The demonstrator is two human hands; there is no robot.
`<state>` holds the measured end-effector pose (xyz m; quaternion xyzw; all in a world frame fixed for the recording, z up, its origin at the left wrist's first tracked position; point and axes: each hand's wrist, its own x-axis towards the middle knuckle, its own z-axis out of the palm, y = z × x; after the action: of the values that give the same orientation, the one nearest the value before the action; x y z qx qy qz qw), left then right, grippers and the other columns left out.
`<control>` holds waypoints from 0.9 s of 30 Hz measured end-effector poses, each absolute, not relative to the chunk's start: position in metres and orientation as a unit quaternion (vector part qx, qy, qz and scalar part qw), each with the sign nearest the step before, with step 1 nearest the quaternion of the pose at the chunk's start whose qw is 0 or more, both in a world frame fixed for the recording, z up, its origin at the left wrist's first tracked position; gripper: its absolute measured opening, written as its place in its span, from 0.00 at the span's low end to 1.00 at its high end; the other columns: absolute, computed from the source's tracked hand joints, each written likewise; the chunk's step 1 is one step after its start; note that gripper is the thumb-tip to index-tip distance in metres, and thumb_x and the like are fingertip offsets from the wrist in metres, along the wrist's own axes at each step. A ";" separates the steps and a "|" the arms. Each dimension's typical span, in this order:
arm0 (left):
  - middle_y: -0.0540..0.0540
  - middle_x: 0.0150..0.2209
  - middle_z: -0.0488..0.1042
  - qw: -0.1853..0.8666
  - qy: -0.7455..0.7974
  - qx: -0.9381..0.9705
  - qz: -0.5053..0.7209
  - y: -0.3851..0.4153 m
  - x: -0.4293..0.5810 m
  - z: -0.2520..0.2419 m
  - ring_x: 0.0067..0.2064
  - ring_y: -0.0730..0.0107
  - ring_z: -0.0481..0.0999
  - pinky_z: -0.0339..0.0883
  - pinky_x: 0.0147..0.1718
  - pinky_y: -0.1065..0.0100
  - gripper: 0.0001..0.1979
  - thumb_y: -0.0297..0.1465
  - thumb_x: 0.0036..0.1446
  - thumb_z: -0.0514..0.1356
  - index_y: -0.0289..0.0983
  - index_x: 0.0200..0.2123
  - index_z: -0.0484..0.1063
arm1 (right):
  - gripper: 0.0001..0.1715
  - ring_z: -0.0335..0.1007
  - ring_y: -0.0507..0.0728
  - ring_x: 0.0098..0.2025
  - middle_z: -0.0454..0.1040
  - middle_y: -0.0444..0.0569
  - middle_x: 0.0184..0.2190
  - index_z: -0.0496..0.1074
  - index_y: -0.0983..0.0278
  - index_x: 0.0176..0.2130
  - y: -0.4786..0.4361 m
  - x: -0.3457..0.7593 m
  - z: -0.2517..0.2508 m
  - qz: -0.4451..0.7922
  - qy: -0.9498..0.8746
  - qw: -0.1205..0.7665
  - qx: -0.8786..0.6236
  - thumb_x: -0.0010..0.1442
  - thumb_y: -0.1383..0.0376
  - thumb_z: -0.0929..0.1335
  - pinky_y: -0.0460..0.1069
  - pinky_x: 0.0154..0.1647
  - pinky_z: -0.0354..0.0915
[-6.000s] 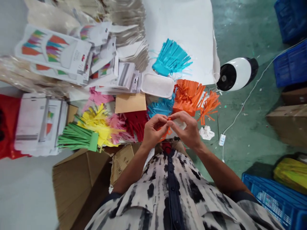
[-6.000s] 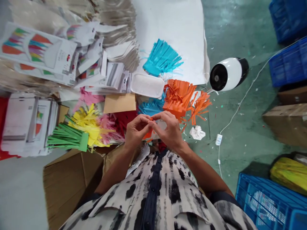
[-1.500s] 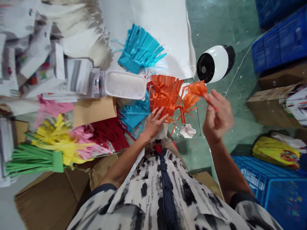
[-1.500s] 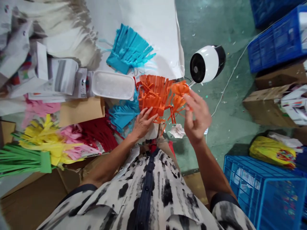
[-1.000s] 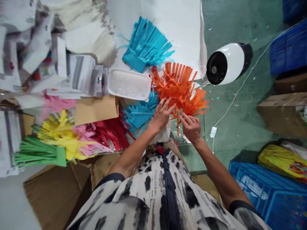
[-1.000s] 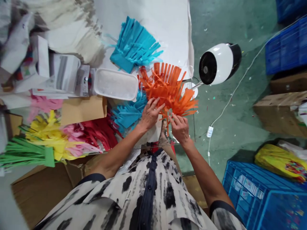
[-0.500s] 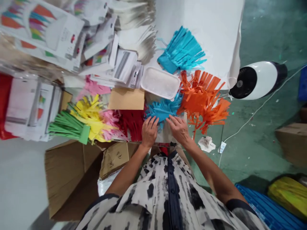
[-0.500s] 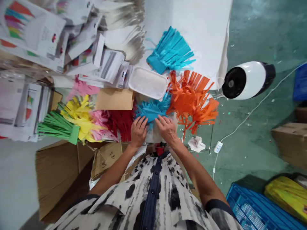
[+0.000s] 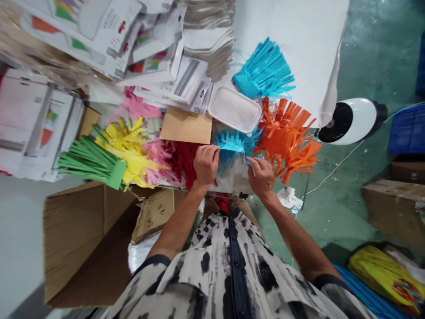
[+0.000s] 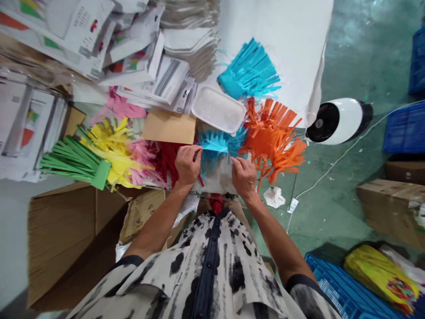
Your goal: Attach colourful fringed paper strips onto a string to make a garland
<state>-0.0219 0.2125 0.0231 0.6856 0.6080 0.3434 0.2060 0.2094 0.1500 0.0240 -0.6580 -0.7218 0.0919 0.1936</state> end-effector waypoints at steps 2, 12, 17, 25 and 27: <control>0.43 0.44 0.84 0.205 0.603 0.688 0.349 0.213 -0.023 0.027 0.48 0.58 0.78 0.67 0.55 0.57 0.11 0.37 0.72 0.60 0.41 0.44 0.81 | 0.18 0.74 0.62 0.51 0.80 0.57 0.48 0.79 0.61 0.55 0.119 0.235 0.031 0.054 -0.674 0.217 -0.704 0.73 0.64 0.63 0.56 0.56 0.66; 0.45 0.42 0.85 0.207 0.569 0.697 0.384 0.210 -0.009 0.026 0.47 0.60 0.81 0.73 0.52 0.57 0.08 0.36 0.70 0.62 0.41 0.41 0.81 | 0.22 0.66 0.60 0.38 0.77 0.57 0.39 0.81 0.64 0.50 0.002 0.319 0.005 0.026 -0.550 0.032 -0.834 0.72 0.57 0.62 0.53 0.40 0.56; 0.44 0.44 0.85 0.230 0.553 0.677 0.428 0.213 -0.001 0.028 0.48 0.62 0.82 0.74 0.53 0.58 0.07 0.35 0.70 0.62 0.41 0.42 0.81 | 0.24 0.63 0.57 0.33 0.71 0.49 0.27 0.75 0.62 0.30 0.010 0.344 -0.005 0.063 -0.549 0.085 -0.829 0.71 0.52 0.64 0.51 0.38 0.55; 0.44 0.45 0.85 0.227 0.504 0.739 0.385 0.214 0.003 0.026 0.50 0.61 0.82 0.73 0.57 0.55 0.09 0.35 0.72 0.60 0.40 0.43 0.81 | 0.19 0.72 0.59 0.41 0.77 0.55 0.46 0.76 0.62 0.52 0.070 0.295 0.056 0.031 -0.618 0.185 -0.763 0.72 0.52 0.68 0.52 0.45 0.66; 0.43 0.45 0.85 0.231 0.497 0.744 0.381 0.211 0.004 0.024 0.50 0.60 0.81 0.73 0.56 0.55 0.10 0.35 0.72 0.59 0.40 0.43 0.81 | 0.16 0.74 0.60 0.47 0.78 0.54 0.46 0.77 0.60 0.53 0.108 0.260 0.066 0.014 -0.684 0.208 -0.699 0.73 0.54 0.68 0.53 0.50 0.65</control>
<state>0.0036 0.2109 0.0240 0.7444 0.4974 0.3809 0.2309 0.2599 0.1077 0.0658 -0.6986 -0.6844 0.0139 0.2085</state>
